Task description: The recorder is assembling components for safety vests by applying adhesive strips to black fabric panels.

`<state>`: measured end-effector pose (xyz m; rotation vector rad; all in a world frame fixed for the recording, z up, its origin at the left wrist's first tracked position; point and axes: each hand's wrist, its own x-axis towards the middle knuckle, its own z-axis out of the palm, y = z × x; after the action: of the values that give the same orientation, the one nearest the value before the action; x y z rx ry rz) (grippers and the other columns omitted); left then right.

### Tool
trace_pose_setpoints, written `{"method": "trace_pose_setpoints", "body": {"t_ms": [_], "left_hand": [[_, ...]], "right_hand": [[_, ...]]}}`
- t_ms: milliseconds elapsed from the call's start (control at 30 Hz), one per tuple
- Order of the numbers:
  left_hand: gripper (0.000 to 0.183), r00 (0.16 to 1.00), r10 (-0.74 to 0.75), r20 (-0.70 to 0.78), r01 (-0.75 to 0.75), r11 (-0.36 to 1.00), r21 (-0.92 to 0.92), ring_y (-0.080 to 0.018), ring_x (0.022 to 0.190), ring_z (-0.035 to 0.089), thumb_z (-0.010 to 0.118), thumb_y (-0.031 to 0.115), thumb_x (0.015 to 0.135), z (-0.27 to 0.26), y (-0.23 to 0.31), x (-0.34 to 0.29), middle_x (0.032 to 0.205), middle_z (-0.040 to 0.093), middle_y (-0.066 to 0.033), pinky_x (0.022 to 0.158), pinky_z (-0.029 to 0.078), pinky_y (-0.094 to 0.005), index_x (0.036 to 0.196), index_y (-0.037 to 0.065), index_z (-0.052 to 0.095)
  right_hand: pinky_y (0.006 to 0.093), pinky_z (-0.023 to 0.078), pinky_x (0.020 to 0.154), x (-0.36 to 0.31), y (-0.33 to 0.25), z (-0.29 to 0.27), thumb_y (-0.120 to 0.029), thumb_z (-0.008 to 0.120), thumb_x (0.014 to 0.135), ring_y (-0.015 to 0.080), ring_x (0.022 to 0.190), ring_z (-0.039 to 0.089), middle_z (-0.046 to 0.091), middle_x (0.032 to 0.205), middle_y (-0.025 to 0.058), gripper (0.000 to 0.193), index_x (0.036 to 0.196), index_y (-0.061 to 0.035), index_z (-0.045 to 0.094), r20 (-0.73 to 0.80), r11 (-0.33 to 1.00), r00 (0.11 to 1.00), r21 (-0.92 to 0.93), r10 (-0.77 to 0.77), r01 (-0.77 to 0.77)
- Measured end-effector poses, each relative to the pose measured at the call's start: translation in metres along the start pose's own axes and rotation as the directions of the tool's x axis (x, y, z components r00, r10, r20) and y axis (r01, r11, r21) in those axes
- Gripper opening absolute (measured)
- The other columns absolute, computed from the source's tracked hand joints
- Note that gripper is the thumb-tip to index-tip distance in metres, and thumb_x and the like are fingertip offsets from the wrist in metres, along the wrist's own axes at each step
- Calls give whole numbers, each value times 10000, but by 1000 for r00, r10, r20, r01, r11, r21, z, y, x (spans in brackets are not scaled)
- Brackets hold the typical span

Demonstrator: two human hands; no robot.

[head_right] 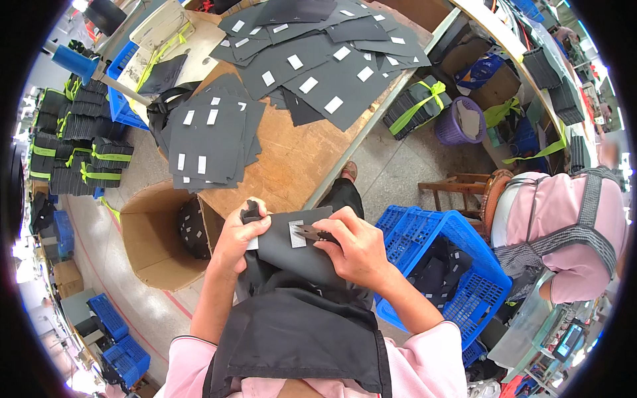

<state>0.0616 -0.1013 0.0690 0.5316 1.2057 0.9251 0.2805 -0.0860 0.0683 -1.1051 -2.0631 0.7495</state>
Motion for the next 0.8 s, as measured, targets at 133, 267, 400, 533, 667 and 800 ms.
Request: {"method": "trace_pose_setpoints", "body": {"t_ms": [133,267,400,533,667,800], "left_hand": [[142,996,-68,57,74,993,-92,-66,709,463,581,23,798,-2,5,0,788,494,28,636,380,-211,871,100,487],[158,989,-103,103,117,982,-148,-90,720,514,573,10,792,-3,3,2,813,548,-12,638,418,-230,889,95,480],[164,989,-103,104,120,979,-165,-94,722,518,577,7,791,-3,2,1,824,555,-18,637,424,-231,888,95,479],[175,987,-104,121,124,978,-170,-112,742,545,576,-4,788,-1,6,1,844,572,-40,660,449,-245,892,94,475],[179,977,-123,176,162,959,-232,-129,763,569,575,-11,787,-5,6,1,860,579,-57,683,469,-259,894,92,475],[179,977,-125,174,166,956,-242,-132,760,572,578,-10,787,-7,3,2,870,582,-63,677,472,-258,896,88,475]], "right_hand": [[305,457,566,3,4,0,-9,754,603,234,660,548,558,789,91,371,945,-61,620,20,997,998,56,-53,51],[325,466,530,1,10,-1,-74,748,627,248,632,574,559,778,70,342,942,-83,614,-19,993,993,12,-115,115],[319,458,525,2,5,-10,-87,754,619,237,629,569,552,783,59,352,944,-87,618,7,992,993,45,-116,116],[314,456,525,6,4,-14,-94,756,611,229,632,567,542,782,51,358,942,-92,619,72,994,991,6,-113,113],[315,453,520,7,2,-17,-94,757,606,226,629,565,541,781,51,366,945,-89,618,83,988,985,21,-152,150],[315,453,516,2,0,-18,-84,757,599,220,624,563,540,772,50,372,944,-86,620,71,988,985,15,-155,154]]}}
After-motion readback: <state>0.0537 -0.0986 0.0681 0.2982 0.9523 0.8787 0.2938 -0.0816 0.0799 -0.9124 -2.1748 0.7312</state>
